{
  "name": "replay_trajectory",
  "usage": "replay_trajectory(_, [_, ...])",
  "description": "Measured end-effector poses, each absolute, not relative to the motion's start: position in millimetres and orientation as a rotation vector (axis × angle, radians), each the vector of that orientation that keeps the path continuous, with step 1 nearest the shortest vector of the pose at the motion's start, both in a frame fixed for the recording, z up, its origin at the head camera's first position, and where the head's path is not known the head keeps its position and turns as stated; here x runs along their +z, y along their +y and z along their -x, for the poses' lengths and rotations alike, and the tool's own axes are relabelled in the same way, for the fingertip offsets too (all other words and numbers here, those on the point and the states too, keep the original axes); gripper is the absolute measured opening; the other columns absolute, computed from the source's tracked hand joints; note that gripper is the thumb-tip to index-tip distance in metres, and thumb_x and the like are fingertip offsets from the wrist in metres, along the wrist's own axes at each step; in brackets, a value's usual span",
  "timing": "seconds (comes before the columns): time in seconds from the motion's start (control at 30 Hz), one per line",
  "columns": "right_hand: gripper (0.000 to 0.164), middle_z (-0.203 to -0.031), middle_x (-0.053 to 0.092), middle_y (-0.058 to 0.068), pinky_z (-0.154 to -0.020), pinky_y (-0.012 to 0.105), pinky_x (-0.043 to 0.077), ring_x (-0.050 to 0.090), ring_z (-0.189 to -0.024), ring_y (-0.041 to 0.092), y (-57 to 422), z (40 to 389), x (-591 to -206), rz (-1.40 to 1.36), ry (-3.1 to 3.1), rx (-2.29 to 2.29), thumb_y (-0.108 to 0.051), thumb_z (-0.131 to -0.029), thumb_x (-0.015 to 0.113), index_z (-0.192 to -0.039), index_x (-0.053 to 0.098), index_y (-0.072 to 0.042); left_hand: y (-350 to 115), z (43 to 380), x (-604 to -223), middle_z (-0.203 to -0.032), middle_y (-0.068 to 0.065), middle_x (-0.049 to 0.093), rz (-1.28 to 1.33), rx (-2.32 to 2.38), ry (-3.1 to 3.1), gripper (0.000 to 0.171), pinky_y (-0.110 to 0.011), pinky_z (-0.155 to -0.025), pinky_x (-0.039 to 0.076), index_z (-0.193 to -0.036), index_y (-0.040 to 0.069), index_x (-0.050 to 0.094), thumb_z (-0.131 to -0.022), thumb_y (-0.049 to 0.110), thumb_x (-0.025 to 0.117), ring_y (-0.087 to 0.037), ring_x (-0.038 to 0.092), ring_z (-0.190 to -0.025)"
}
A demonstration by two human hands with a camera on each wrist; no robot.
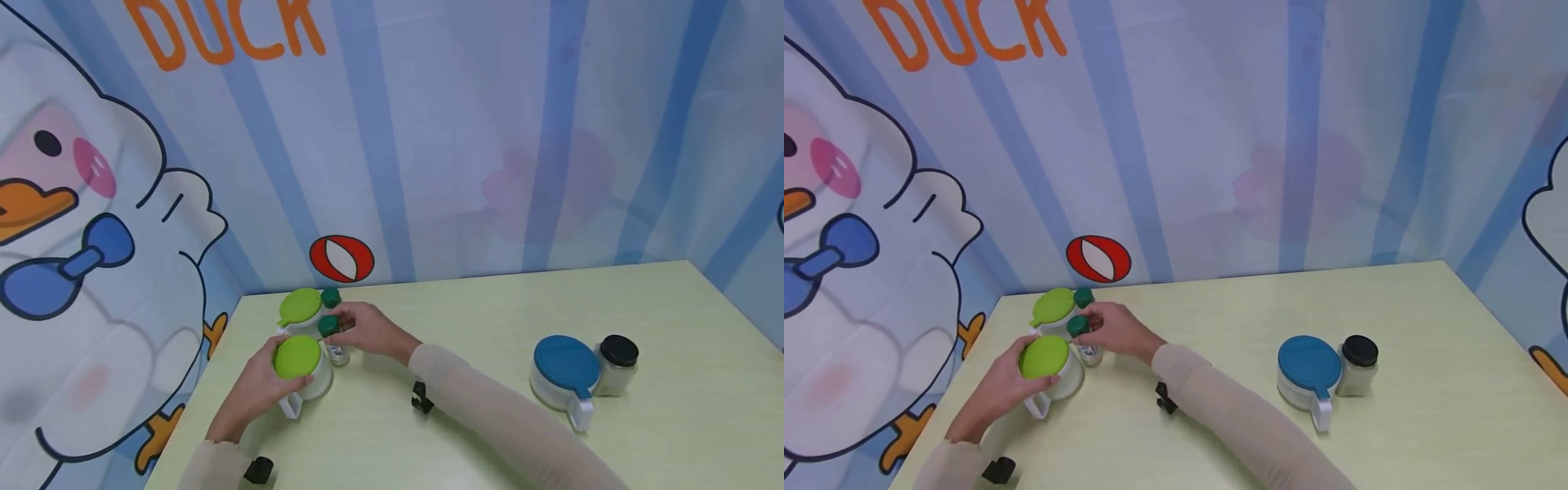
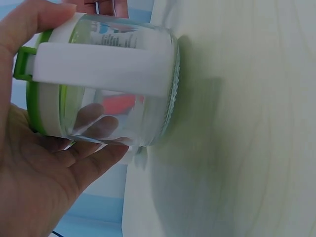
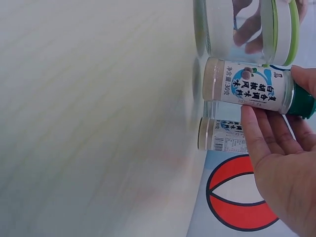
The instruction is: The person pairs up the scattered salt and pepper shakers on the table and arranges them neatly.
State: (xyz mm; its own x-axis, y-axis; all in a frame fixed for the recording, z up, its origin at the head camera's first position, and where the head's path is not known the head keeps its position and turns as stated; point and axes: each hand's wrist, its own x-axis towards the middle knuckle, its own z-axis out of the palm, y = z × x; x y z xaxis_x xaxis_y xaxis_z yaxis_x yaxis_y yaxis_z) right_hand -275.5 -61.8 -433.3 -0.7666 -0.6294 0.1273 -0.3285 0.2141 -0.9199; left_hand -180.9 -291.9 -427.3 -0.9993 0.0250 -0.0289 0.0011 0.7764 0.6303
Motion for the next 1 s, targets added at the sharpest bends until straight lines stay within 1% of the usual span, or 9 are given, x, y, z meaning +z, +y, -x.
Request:
replay_trajectory(0.2, [0.033,-0.107,0.07,-0.007,-0.087,0.026,0.056,0.067,-0.1,0.01,-51,271,-425,0.921,2.224,-1.54,-0.024,-0.09,0.079,-0.121,0.069,-0.018,-289,182,-424,-0.137,-0.02,0.054,-0.047,1.045,2.934,0.094,-0.056,-0.099,0.05,-0.149,0.001,0.035,-0.079,0.04,0.085,-0.034,0.056,-0.118])
replay_trajectory(0.33, [0.032,-0.107,0.07,-0.006,-0.087,0.027,0.056,0.067,-0.1,0.011,-45,269,-420,0.915,2.225,-1.521,-0.022,-0.091,0.078,-0.121,0.068,-0.016,-285,181,-423,-0.137,-0.02,0.054,-0.057,1.052,2.921,0.094,-0.057,-0.098,0.05,-0.15,0.001,0.035,-0.079,0.038,0.085,-0.035,0.055,-0.118])
replay_trajectory(0.53, [0.041,-0.108,0.069,-0.007,-0.087,0.025,0.056,0.066,-0.103,0.014,-36,265,-409,0.917,2.309,-1.427,-0.022,-0.091,0.078,-0.13,0.066,-0.015,-280,183,-421,-0.137,-0.018,0.054,-0.073,1.064,2.912,0.091,-0.056,-0.098,0.051,-0.15,0.004,0.036,-0.08,0.037,0.085,-0.034,0.055,-0.117])
replay_trajectory(0.77, [0.031,-0.107,0.07,-0.007,-0.085,0.025,0.057,0.066,-0.102,0.012,-25,259,-399,0.882,2.319,-1.389,-0.021,-0.09,0.078,-0.119,0.068,-0.015,-272,186,-416,-0.137,-0.017,0.053,-0.108,1.06,2.908,0.092,-0.056,-0.097,0.051,-0.15,0.004,0.036,-0.08,0.039,0.085,-0.034,0.054,-0.118])
replay_trajectory(1.0, [0.028,-0.104,0.07,-0.006,-0.085,0.028,0.057,0.067,-0.101,0.015,-11,252,-390,0.884,2.328,-1.35,-0.019,-0.09,0.078,-0.116,0.069,-0.014,-262,190,-412,-0.138,-0.016,0.053,-0.132,1.066,2.897,0.093,-0.056,-0.098,0.05,-0.15,0.004,0.036,-0.08,0.04,0.084,-0.033,0.055,-0.118])
